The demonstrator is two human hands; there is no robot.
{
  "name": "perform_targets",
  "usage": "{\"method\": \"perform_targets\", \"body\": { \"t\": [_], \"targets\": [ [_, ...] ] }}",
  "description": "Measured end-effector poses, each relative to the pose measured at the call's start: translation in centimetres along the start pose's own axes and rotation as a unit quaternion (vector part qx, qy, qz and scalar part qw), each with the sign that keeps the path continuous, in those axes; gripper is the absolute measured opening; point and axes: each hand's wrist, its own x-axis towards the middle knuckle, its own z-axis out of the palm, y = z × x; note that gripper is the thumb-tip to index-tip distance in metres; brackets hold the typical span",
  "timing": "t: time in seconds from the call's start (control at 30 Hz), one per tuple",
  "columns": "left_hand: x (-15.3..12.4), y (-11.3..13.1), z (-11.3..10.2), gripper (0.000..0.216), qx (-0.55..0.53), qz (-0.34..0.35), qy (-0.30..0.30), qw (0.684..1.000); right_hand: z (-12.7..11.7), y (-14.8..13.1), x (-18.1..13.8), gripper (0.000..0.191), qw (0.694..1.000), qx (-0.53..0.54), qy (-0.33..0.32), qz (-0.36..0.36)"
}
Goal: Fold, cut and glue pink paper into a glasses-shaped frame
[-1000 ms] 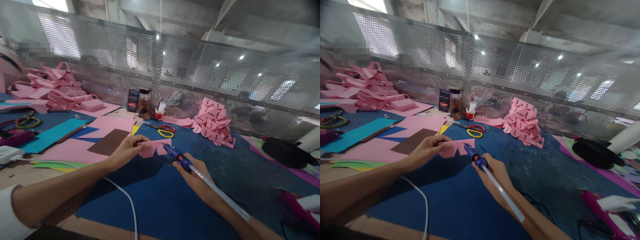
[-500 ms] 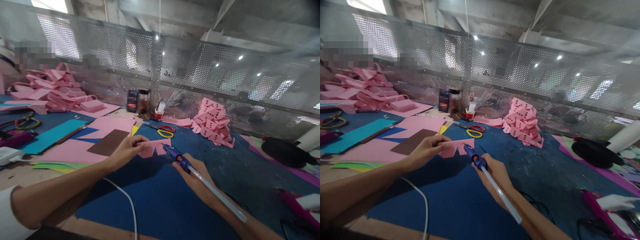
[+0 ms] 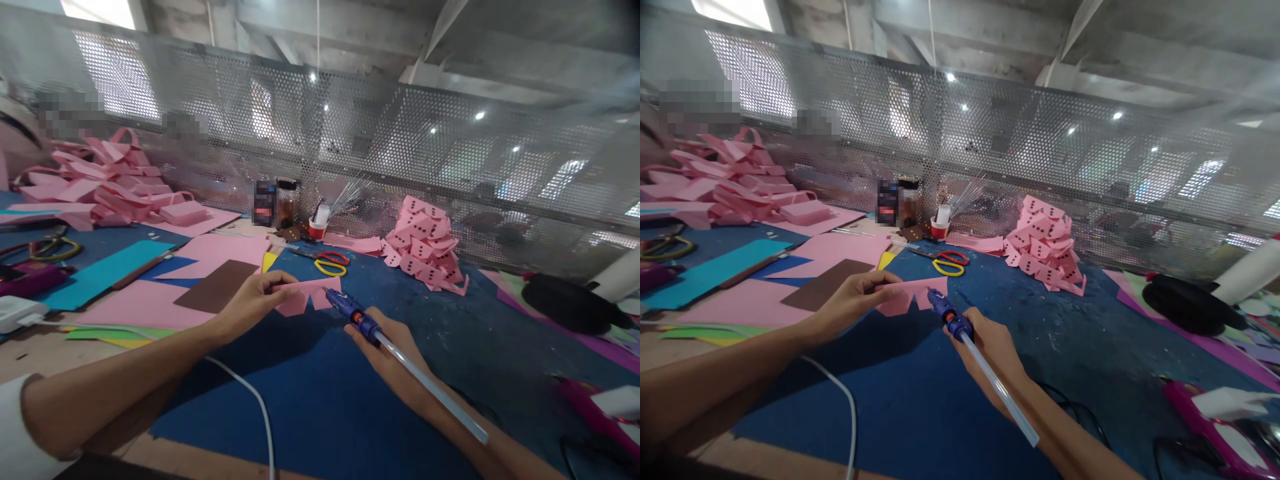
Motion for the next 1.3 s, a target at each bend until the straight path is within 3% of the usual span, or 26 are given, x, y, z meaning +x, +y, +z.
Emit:
{"method": "perform_targets", "body": {
  "t": [0.33, 0.53, 0.67, 0.83, 1.1, 1.3],
  "targets": [
    [0.0, 0.2, 0.0, 0.032, -0.005, 0.000, -0.001, 1.000, -0.1, -0.3, 0.0, 0.027, 1.000, 0.012, 0.011, 0.000],
    [0.1, -0.2, 0.0, 0.028, -0.044, -0.013, 0.003, 0.999, 0.3, -0.2, -0.3, 0.030, 0.994, 0.101, 0.039, -0.006],
    [0.3, -0.3, -0.2, 0.028, -0.091, -0.036, 0.014, 0.995, 0.6, 0.5, -0.2, 0.034, 0.993, 0.106, 0.055, 0.016],
    [1.0, -0.4, -1.1, 0.031, -0.133, -0.060, 0.057, 0.988, 0.2, 0.2, 0.1, 0.040, 0.987, 0.141, -0.007, 0.071],
    [1.8, -2.5, -3.3, 0.029, -0.161, -0.039, 0.132, 0.977, 0.0, 0.1, 1.0, 0.040, 0.980, 0.166, -0.072, 0.087],
    [2.2, -4.1, -4.4, 0.028, -0.182, -0.088, 0.159, 0.966, 0.4, 0.4, 2.5, 0.039, 0.981, 0.129, -0.130, 0.066]
  ]
}}
